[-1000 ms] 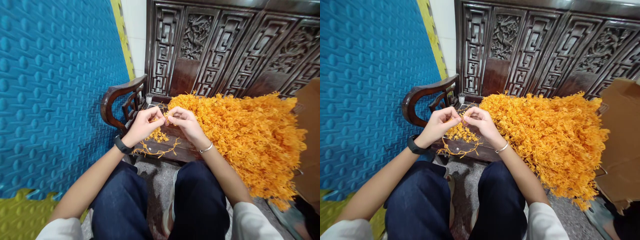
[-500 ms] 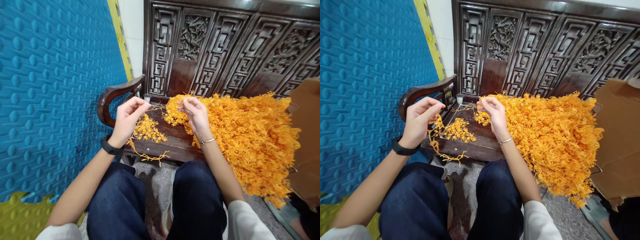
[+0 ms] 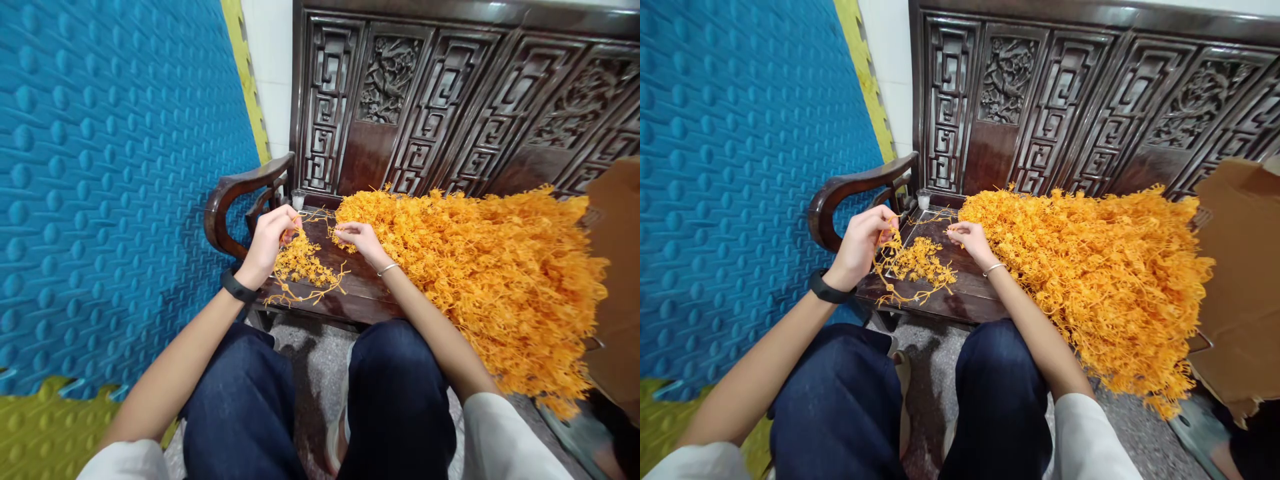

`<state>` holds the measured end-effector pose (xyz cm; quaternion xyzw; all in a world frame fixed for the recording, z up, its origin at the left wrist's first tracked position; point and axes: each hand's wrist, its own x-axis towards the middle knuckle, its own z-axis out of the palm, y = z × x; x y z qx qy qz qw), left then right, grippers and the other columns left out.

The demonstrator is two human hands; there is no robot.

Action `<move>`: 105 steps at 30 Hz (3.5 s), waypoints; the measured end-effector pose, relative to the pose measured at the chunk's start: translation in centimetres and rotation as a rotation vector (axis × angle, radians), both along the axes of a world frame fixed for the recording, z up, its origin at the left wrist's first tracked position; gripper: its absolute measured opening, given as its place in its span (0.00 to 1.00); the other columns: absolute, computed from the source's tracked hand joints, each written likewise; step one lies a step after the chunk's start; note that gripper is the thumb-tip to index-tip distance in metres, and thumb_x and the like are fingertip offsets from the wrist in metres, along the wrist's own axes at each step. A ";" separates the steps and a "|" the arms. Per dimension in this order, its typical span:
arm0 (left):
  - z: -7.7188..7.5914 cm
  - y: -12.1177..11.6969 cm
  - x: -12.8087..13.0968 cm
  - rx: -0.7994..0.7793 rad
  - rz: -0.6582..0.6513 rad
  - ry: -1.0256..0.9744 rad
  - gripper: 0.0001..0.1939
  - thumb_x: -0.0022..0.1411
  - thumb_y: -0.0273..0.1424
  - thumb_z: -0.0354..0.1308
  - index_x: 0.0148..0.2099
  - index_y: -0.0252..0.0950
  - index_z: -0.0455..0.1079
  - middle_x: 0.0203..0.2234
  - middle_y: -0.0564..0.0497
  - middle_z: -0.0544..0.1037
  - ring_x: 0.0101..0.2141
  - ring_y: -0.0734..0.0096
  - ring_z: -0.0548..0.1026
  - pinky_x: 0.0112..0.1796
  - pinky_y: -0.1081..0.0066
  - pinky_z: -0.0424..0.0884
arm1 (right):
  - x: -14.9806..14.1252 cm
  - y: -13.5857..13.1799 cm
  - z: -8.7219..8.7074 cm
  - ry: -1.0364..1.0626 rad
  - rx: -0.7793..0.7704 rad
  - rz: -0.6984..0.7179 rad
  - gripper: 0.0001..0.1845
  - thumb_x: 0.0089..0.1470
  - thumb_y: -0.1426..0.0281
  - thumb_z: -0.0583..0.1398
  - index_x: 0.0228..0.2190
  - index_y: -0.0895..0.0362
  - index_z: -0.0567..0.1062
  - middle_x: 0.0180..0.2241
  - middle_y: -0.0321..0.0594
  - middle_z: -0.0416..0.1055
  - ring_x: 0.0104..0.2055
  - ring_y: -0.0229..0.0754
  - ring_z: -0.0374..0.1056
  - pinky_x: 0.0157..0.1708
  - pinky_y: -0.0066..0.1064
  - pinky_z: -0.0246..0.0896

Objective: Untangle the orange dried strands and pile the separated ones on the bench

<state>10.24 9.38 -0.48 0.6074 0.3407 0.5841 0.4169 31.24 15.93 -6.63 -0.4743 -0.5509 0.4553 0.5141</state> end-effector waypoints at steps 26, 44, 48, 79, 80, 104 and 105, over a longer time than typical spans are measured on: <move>-0.6 0.0 0.2 0.070 -0.097 0.173 0.11 0.54 0.34 0.62 0.38 0.33 0.74 0.37 0.47 0.79 0.33 0.71 0.74 0.30 0.74 0.69 | -2.3 -3.7 3.2 0.074 0.157 0.307 0.21 0.50 0.51 0.60 0.32 0.55 0.78 0.31 0.39 0.76 0.32 0.35 0.71 0.37 0.30 0.68; -1.0 0.6 0.4 0.065 -0.070 0.119 0.09 0.51 0.32 0.64 0.35 0.33 0.73 0.31 0.49 0.78 0.29 0.74 0.72 0.28 0.74 0.69 | -2.5 -4.9 4.0 0.095 0.372 0.313 0.14 0.41 0.66 0.69 0.26 0.55 0.70 0.34 0.35 0.71 0.39 0.36 0.68 0.43 0.32 0.65; -1.0 0.5 0.3 0.111 -0.055 0.171 0.08 0.53 0.31 0.62 0.35 0.32 0.73 0.32 0.49 0.78 0.32 0.72 0.73 0.34 0.71 0.69 | -2.4 -5.1 4.3 0.077 0.400 0.292 0.13 0.44 0.65 0.67 0.26 0.56 0.69 0.32 0.35 0.71 0.37 0.36 0.68 0.43 0.34 0.65; -0.8 -0.2 0.3 0.434 -0.018 0.411 0.04 0.60 0.30 0.56 0.36 0.35 0.69 0.31 0.52 0.75 0.34 0.72 0.72 0.37 0.72 0.67 | -1.8 -6.4 5.1 -0.229 0.508 0.393 0.12 0.50 0.62 0.64 0.35 0.55 0.74 0.37 0.38 0.72 0.42 0.40 0.67 0.47 0.37 0.61; -0.8 -0.2 0.2 0.422 -0.019 0.383 0.04 0.60 0.30 0.56 0.36 0.35 0.69 0.31 0.52 0.74 0.34 0.72 0.72 0.38 0.71 0.67 | -1.8 -6.6 5.2 -0.247 0.530 0.384 0.12 0.50 0.62 0.64 0.36 0.54 0.74 0.38 0.38 0.72 0.43 0.40 0.67 0.48 0.38 0.61; 0.9 -2.4 1.1 0.022 -0.177 -0.184 0.06 0.55 0.28 0.57 0.34 0.37 0.62 0.30 0.53 0.70 0.31 0.76 0.71 0.38 0.71 0.71 | -3.3 -9.7 6.4 -0.006 0.446 0.326 0.28 0.44 0.61 0.66 0.47 0.47 0.63 0.37 0.37 0.66 0.41 0.42 0.68 0.43 0.37 0.69; 1.1 -2.4 1.1 -0.002 -0.188 -0.196 0.05 0.56 0.29 0.56 0.34 0.37 0.61 0.29 0.53 0.70 0.31 0.75 0.71 0.38 0.71 0.71 | -3.3 -9.6 6.4 0.007 0.446 0.322 0.27 0.45 0.61 0.66 0.46 0.47 0.63 0.35 0.36 0.65 0.40 0.41 0.68 0.42 0.36 0.69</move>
